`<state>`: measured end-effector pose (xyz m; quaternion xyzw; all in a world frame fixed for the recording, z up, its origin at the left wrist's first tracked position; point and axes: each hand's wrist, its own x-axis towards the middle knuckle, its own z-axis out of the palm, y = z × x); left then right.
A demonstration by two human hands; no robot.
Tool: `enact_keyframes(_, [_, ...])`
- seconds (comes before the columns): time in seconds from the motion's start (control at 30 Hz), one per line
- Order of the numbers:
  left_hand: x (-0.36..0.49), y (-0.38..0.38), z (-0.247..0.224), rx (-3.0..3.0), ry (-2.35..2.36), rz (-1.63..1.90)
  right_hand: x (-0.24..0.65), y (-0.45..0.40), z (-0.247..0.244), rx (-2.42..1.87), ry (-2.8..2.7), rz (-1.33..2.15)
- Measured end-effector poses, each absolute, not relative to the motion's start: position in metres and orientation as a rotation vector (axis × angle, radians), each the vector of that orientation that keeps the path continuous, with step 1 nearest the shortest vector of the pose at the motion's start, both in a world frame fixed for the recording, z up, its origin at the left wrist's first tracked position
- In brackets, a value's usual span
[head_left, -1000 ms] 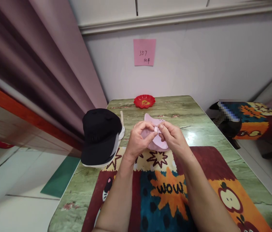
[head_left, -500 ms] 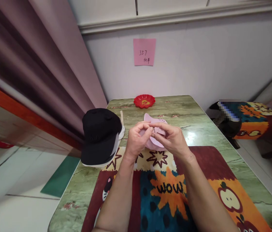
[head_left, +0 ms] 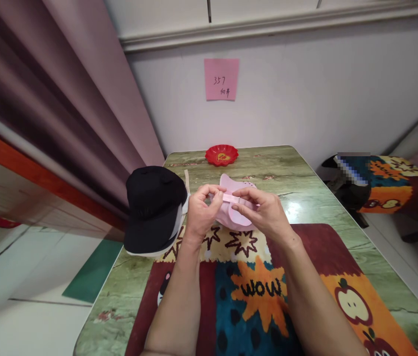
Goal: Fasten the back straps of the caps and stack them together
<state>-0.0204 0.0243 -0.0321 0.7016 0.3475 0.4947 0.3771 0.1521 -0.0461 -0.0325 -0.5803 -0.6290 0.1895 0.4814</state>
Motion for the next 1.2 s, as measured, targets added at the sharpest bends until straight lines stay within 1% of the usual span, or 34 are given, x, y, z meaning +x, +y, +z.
enact_keyframes(0.17, [-0.023,0.025,-0.034,1.760,0.931,1.260,0.153,-0.046,-0.033,-1.383,-1.538,0.525])
enact_keyframes(0.4, [-0.021,0.024,-0.035,1.803,0.810,0.978,0.150,-0.045,-0.034,-1.306,-1.582,0.551])
enact_keyframes(0.53, [-0.022,0.026,-0.038,1.830,0.784,0.950,0.157,-0.047,-0.034,-1.356,-1.631,0.572])
enact_keyframes(0.67, [-0.023,0.028,-0.040,1.742,0.848,0.997,0.172,-0.047,-0.036,-1.586,-1.710,0.394])
enact_keyframes(0.8, [-0.020,0.027,-0.040,1.738,0.896,1.008,0.180,-0.047,-0.039,-1.660,-1.589,0.118])
enact_keyframes(0.87, [-0.019,0.027,-0.041,1.727,0.903,1.024,0.181,-0.048,-0.039,-1.659,-1.604,0.128])
enact_keyframes(0.97, [-0.019,0.028,-0.040,1.693,0.914,1.052,0.180,-0.050,-0.036,-1.638,-1.682,0.271])
enact_keyframes(1.0, [-0.019,0.028,-0.040,1.683,0.916,1.053,0.179,-0.050,-0.034,-1.620,-1.686,0.272])
enact_keyframes(1.13, [-0.019,0.025,-0.035,1.641,0.884,1.030,0.165,-0.050,-0.028,-1.537,-1.570,0.005])
enact_keyframes(1.2, [-0.018,0.023,-0.033,1.627,0.848,1.018,0.153,-0.049,-0.027,-1.474,-1.550,-0.014])
